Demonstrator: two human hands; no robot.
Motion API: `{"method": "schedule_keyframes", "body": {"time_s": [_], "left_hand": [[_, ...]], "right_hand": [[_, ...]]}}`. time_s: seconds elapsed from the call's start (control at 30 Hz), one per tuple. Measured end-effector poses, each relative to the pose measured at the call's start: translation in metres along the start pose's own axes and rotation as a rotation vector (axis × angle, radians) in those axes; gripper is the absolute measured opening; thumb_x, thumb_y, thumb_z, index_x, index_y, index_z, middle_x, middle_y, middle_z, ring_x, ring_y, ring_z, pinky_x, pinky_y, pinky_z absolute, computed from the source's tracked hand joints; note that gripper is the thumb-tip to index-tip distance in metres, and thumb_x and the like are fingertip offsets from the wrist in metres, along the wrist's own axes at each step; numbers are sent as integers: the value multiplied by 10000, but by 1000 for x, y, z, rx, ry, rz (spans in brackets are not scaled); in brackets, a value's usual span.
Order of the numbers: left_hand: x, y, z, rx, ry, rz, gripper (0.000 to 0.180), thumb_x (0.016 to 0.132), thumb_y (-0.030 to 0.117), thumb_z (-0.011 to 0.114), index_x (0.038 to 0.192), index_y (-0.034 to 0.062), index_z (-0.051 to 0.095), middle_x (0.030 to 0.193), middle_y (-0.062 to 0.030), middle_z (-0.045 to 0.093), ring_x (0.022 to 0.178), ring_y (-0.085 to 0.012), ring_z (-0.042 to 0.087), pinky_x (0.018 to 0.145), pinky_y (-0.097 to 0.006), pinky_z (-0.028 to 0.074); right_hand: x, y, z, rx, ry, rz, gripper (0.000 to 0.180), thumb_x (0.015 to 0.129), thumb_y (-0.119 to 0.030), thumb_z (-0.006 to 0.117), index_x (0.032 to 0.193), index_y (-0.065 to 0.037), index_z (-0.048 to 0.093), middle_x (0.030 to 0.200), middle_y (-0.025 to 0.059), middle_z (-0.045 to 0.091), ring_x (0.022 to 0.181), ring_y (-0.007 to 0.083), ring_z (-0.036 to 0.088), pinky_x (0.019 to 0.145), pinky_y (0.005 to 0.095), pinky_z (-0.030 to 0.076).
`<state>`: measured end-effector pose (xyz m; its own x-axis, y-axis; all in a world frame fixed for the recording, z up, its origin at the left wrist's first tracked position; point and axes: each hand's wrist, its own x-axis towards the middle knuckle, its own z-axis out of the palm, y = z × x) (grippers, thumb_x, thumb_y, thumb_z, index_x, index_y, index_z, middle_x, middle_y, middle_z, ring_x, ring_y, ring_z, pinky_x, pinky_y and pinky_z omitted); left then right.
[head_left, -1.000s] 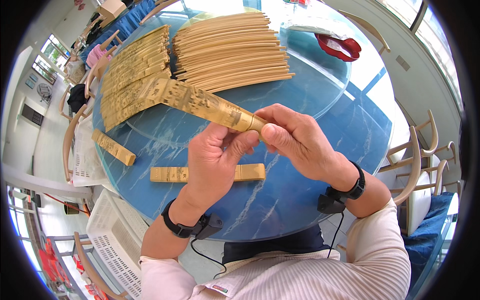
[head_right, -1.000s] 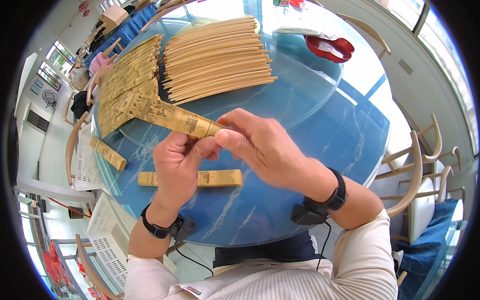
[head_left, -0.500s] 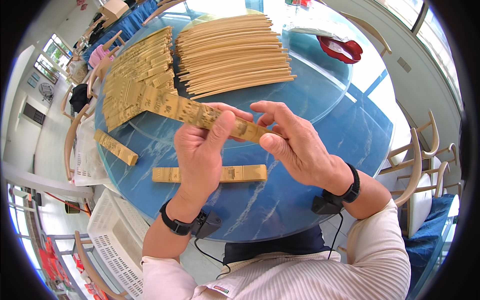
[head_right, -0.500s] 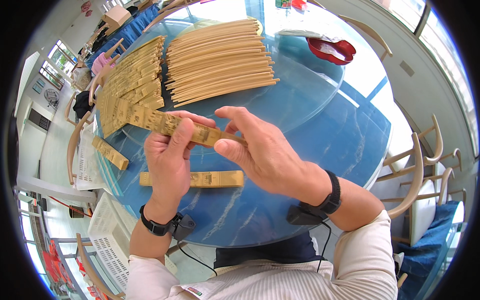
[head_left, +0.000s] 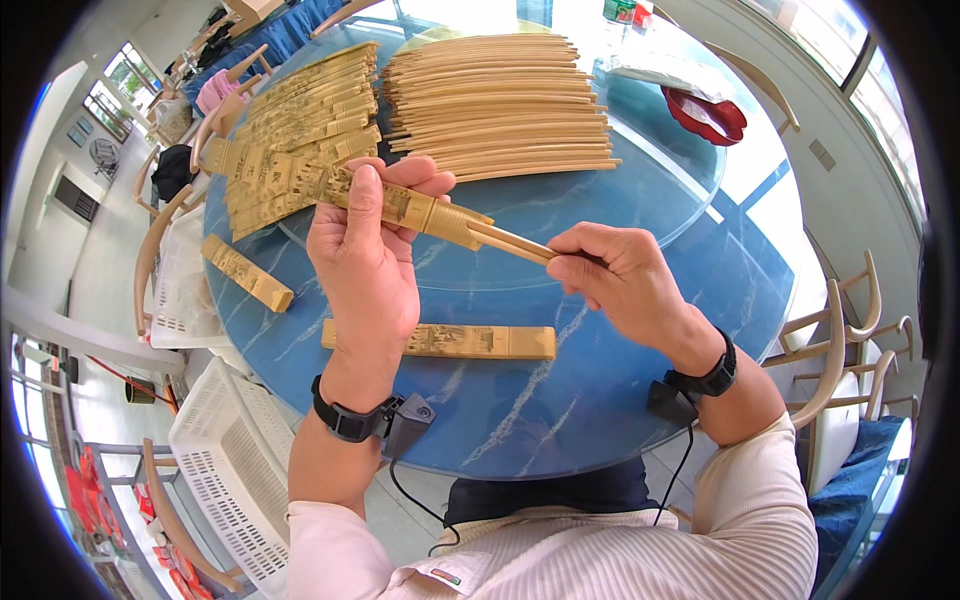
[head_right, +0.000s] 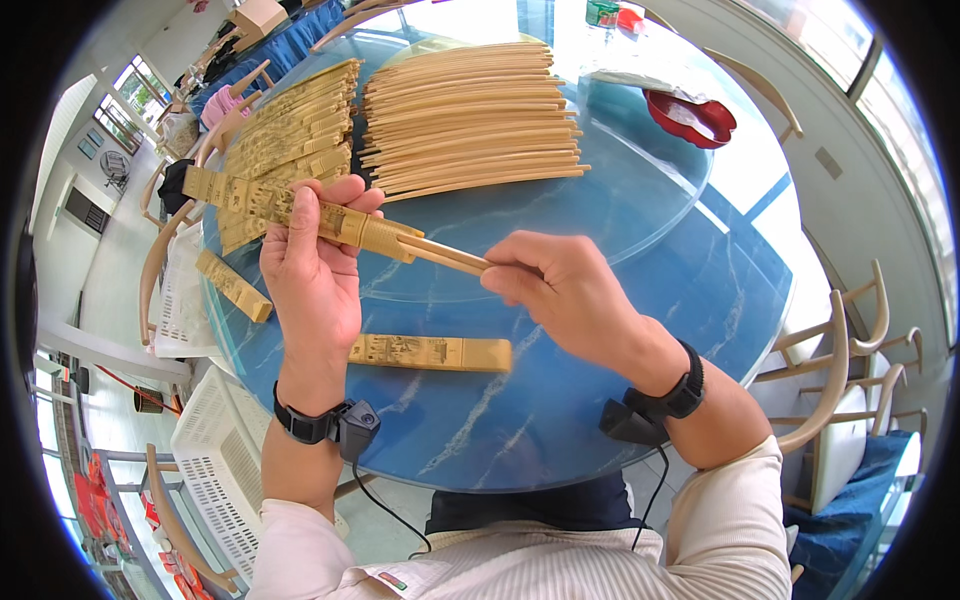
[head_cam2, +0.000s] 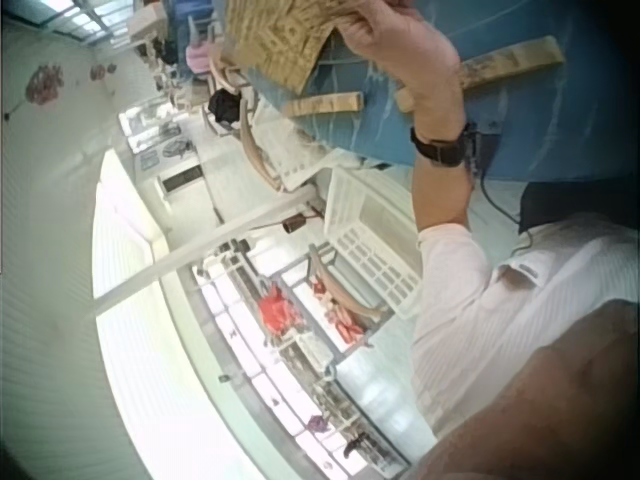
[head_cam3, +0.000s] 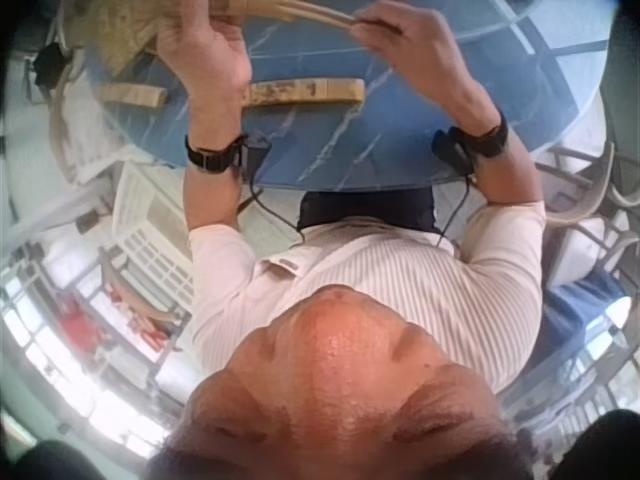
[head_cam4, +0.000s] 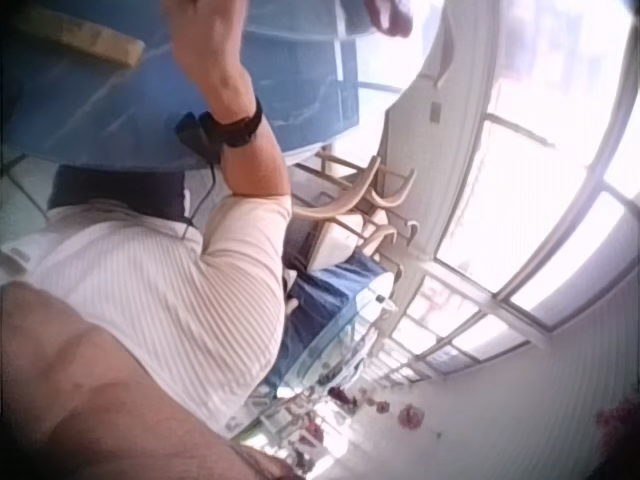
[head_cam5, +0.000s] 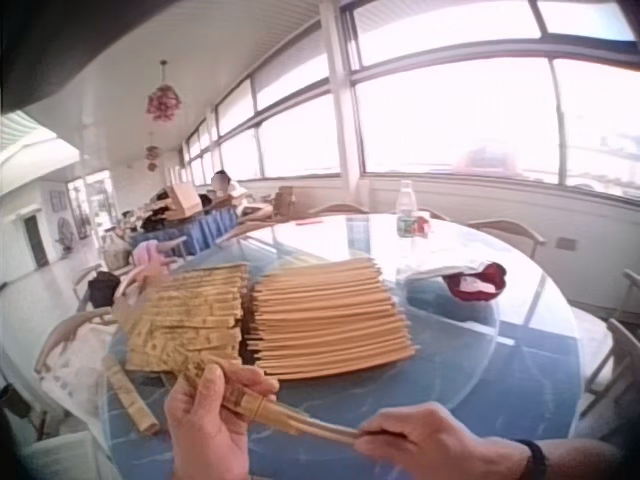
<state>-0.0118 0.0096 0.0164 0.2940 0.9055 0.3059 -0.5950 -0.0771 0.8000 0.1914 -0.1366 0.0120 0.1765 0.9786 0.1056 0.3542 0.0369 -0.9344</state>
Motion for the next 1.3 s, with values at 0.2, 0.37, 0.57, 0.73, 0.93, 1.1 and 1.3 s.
{"method": "schedule_keyframes", "body": {"time_s": [0.2,0.37,0.57,0.73,0.93,1.1,1.3], "left_hand": [[-25,-15,20,-18,-103,-95,191,1171,179,519,1230,11,585,1118,-221,774,1007,-336,801,903,-430,666],[-15,-8,11,-24,-78,-84,215,1169,219,536,1214,26,621,1160,-208,780,1038,-323,798,927,-437,659],[10,0,-18,-142,10,-45,228,1162,240,557,1183,40,664,1214,-190,787,1146,-331,775,1008,-428,640],[13,-1,-22,-194,31,-61,223,1160,232,560,1184,40,670,1237,-203,780,1172,-341,767,1025,-435,638],[2,-6,-10,-197,1,-132,213,1157,249,571,1205,53,639,1224,-193,784,1141,-331,778,997,-417,644],[-22,-16,13,-163,-60,-202,204,1162,262,561,1217,74,617,1180,-180,787,1116,-317,785,945,-410,651],[-29,-31,24,-177,-114,-256,203,1168,243,544,1215,56,609,1171,-190,781,1079,-317,791,931,-416,656]], "right_hand": [[-2,2,7,154,-41,90,128,1050,-103,710,1081,10,764,782,11,668,626,63,539,548,261,439],[-3,-4,8,256,-37,75,175,1065,-101,691,1146,46,741,820,32,700,620,64,567,542,240,448],[-3,1,-3,412,81,-104,166,1082,-36,634,1177,54,735,995,105,799,672,86,678,556,210,498],[-3,0,-3,289,94,-195,181,1061,37,641,1198,33,758,1015,152,825,600,95,693,513,205,515],[-2,3,-1,289,59,-155,139,1054,-2,680,1165,43,750,955,107,802,622,82,668,534,213,514],[-4,1,9,322,14,-37,113,1065,-48,689,1127,37,730,896,68,762,622,70,630,550,229,511],[-6,6,11,306,2,20,112,1092,-64,643,1110,24,709,885,60,750,619,74,627,555,235,507]]}}
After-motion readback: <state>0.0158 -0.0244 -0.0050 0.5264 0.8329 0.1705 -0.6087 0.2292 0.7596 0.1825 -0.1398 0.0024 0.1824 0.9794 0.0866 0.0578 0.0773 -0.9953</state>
